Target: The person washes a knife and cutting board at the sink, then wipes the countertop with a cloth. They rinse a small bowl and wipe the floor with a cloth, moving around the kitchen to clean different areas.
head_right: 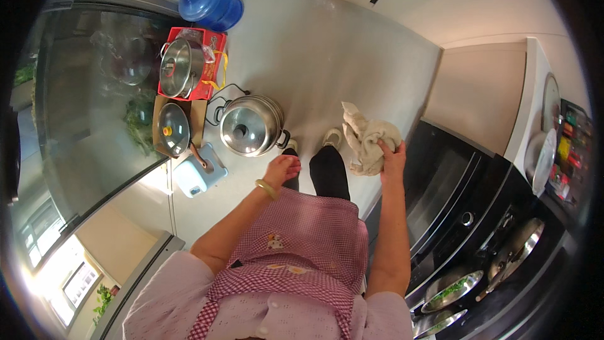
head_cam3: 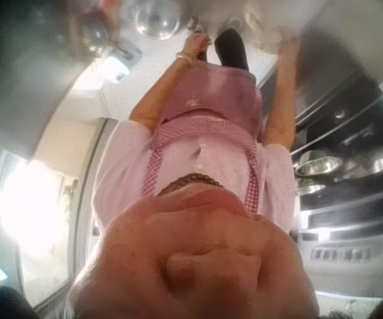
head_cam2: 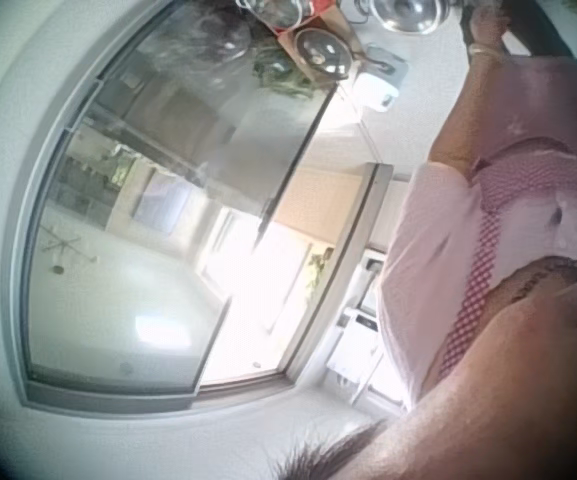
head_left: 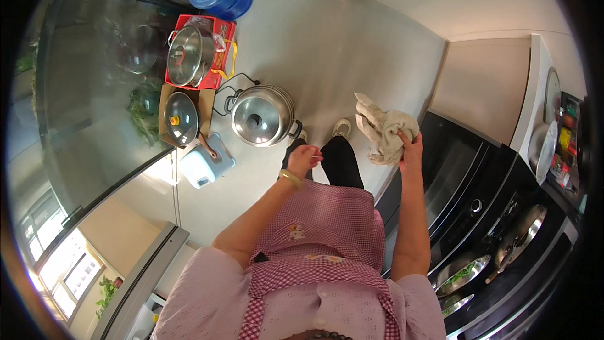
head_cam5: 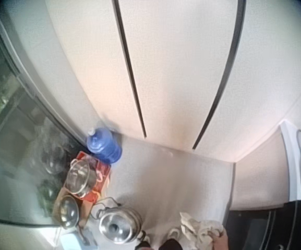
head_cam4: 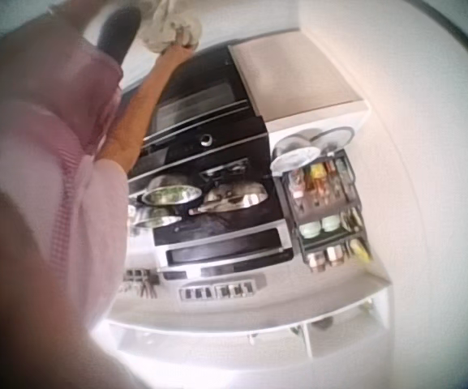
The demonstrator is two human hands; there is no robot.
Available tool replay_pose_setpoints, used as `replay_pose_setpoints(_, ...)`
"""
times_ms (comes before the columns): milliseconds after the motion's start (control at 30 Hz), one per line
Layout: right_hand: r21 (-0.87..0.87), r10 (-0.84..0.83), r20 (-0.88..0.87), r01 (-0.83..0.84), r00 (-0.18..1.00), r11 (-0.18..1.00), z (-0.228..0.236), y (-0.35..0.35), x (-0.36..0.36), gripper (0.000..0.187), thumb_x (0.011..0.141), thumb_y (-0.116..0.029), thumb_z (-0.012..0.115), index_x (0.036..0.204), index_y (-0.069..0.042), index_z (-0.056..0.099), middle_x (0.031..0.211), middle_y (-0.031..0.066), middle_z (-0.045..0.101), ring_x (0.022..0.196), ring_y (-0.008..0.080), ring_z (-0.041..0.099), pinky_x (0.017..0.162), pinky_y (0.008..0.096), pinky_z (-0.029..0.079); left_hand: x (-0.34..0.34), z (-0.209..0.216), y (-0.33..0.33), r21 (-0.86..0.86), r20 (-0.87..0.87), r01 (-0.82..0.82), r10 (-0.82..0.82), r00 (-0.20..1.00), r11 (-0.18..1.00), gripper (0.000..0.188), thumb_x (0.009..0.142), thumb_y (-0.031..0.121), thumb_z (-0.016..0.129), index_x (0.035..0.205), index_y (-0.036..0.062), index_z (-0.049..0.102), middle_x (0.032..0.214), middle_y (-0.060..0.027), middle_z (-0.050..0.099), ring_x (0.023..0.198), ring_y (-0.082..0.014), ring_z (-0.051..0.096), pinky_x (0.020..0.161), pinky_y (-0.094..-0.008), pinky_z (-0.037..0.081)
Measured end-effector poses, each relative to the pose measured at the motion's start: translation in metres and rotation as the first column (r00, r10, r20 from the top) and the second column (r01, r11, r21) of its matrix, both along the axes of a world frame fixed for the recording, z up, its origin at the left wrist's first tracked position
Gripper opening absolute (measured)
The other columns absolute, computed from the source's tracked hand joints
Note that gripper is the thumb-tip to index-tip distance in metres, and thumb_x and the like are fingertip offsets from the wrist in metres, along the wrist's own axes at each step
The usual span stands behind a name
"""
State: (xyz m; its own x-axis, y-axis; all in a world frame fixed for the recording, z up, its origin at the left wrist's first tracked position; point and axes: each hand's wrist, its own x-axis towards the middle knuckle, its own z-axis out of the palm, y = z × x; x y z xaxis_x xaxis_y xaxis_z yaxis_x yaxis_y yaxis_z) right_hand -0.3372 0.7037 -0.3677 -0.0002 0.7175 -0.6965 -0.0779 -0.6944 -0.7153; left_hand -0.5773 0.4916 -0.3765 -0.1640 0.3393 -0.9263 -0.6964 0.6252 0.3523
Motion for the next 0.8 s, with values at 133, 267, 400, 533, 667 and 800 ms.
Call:
replay_pose_setpoints(133, 0.028, 0.011, -0.019, -0.011, 1.000, 1.000, 0.014, 0.035, 0.006, 0.056, 0.076, -0.003, 0.079, 0.124, -0.005, 0.050, 0.117, 0.0090, 0.060, 0.107, 0.0217, 0.059, 0.091, 0.0343, 0.051, 0.041, 0.030, 0.059, 0.079, 0.042, 0.034, -0.037, 0.998, 0.996, 0.024, 0.097, 0.022, 0.053, 0.110, 0.0037, 0.062, 0.099, -0.0067, 0.068, 0.082, -0.0145, 0.067, 0.070, -0.0260, 0.052)
replay_pose_setpoints(267, 0.072, 0.012, -0.003, -0.012, 1.000, 0.997, 0.015, 0.073, 0.005, 0.056, 0.076, -0.006, 0.080, 0.124, -0.005, 0.051, 0.116, 0.0090, 0.060, 0.106, 0.0213, 0.059, 0.091, 0.0339, 0.050, 0.063, 0.048, 0.115, 0.215, 0.062, 0.104, -0.120, 0.991, 0.971, 0.024, 0.097, 0.022, 0.052, 0.106, 0.0024, 0.063, 0.096, -0.0055, 0.068, 0.082, -0.0133, 0.066, 0.071, -0.0261, 0.052)
replay_pose_setpoints(400, 0.091, 0.046, -0.001, -0.046, 0.999, 0.995, 0.018, 0.112, -0.023, 0.052, 0.078, -0.006, 0.077, 0.123, -0.005, 0.052, 0.117, 0.0088, 0.060, 0.106, 0.0213, 0.060, 0.091, 0.0336, 0.051, 0.065, 0.027, 0.153, 0.269, 0.042, 0.253, -0.274, 0.961, 0.929, 0.022, 0.098, 0.021, 0.051, 0.108, 0.0037, 0.061, 0.099, -0.0048, 0.066, 0.086, -0.0132, 0.064, 0.077, -0.0265, 0.051)
replay_pose_setpoints(533, 0.105, 0.039, -0.058, -0.033, 0.998, 0.994, 0.007, 0.143, -0.074, 0.052, 0.077, -0.006, 0.077, 0.123, -0.004, 0.053, 0.112, 0.0080, 0.062, 0.101, 0.0192, 0.061, 0.089, 0.0314, 0.050, 0.048, -0.004, 0.182, 0.214, -0.029, 0.453, -0.458, 0.889, 0.866, 0.024, 0.099, 0.020, 0.051, 0.108, 0.0003, 0.061, 0.101, -0.0050, 0.065, 0.088, -0.0146, 0.063, 0.079, -0.0278, 0.052)
replay_pose_setpoints(667, 0.101, 0.042, -0.105, -0.032, 0.994, 0.994, -0.028, 0.170, -0.148, 0.051, 0.077, -0.006, 0.076, 0.122, -0.003, 0.053, 0.111, 0.0078, 0.063, 0.101, 0.0176, 0.061, 0.086, 0.0307, 0.051, 0.017, -0.046, 0.202, 0.088, -0.207, 0.703, -0.677, 0.706, 0.706, 0.026, 0.097, 0.021, 0.055, 0.105, -0.0025, 0.063, 0.093, -0.0069, 0.067, 0.083, -0.0158, 0.065, 0.076, -0.0289, 0.054)
replay_pose_setpoints(800, 0.066, 0.102, -0.163, -0.093, 0.981, 0.994, -0.087, 0.201, -0.233, 0.059, 0.073, -0.006, 0.079, 0.125, -0.003, 0.052, 0.112, 0.0079, 0.063, 0.103, 0.0182, 0.061, 0.089, 0.0323, 0.051, -0.034, -0.093, 0.215, -0.019, -0.492, 0.927, -0.810, 0.318, 0.375, 0.027, 0.093, 0.023, 0.058, 0.102, -0.0021, 0.064, 0.088, -0.0143, 0.067, 0.076, -0.0235, 0.066, 0.071, -0.0342, 0.052)
